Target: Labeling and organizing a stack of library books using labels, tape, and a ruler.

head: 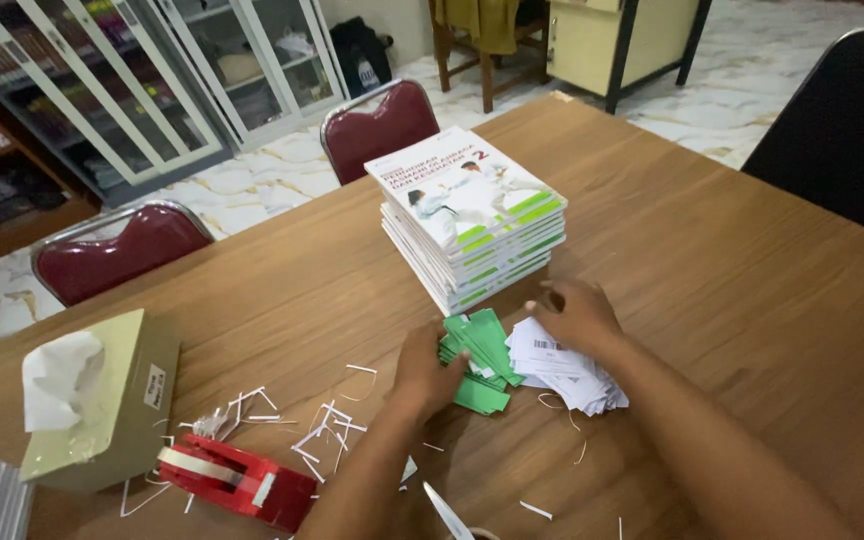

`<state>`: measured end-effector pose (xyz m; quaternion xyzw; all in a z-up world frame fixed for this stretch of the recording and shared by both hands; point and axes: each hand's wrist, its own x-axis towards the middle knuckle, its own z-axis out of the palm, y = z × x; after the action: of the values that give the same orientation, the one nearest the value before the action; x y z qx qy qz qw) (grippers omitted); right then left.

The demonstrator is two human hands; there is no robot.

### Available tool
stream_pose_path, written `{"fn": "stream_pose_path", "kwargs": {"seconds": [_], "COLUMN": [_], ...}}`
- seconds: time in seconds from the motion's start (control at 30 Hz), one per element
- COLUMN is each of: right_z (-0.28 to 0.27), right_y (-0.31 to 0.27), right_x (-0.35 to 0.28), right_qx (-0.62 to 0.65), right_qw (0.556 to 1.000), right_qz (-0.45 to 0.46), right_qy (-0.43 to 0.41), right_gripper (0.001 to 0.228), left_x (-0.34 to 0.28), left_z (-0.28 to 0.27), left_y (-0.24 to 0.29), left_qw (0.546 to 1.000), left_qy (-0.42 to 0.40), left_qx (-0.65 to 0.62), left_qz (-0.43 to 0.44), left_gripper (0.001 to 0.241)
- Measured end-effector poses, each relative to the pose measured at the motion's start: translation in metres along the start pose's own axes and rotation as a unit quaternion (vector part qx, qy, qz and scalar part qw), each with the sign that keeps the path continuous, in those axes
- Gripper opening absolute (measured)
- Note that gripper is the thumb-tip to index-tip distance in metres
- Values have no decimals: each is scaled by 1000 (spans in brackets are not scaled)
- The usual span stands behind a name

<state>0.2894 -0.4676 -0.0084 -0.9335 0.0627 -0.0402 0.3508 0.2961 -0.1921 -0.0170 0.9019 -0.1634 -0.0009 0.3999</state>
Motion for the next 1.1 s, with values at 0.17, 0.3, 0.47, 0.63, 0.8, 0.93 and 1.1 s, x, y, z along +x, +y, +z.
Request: {"fn": "stream_pose_path", "kwargs": {"seconds": [0.17,0.3,0.47,0.63,0.8,0.93,1.1], "right_z": [-20,-29,-33,-54,-68,-79,-102], "right_y": [-59,-61,-45,-5,46,73,48], "right_x": [-20,-43,-71,-98,-116,-126,-128], "right_qx": [-8,-116,-138,-107,-89,-78,-89], "right_qw": [992,958,957,968,977,981,986], "right_qz": [-73,-173,-111,-67,-122,-124,-10], "right_qy": [-104,-197,-231,-218,-148,-126,-140], "right_gripper": [56,72,92,76,74,76,103], "left_x": [7,1,-14,-32,-40,-42,-27], "left_z": [16,15,24,34,46,66,16], "left_y": [9,19,20,54,87,93,86], "left_qw": [998,998,995,993,981,981,988], "left_qy": [-16,-28,-67,-100,-185,-180,-152], "left_qx": [61,57,74,60,64,68,19], "left_qz": [-27,-18,-4,-14,-1,1,26], "left_gripper": [77,71,74,70,75,77,57]}}
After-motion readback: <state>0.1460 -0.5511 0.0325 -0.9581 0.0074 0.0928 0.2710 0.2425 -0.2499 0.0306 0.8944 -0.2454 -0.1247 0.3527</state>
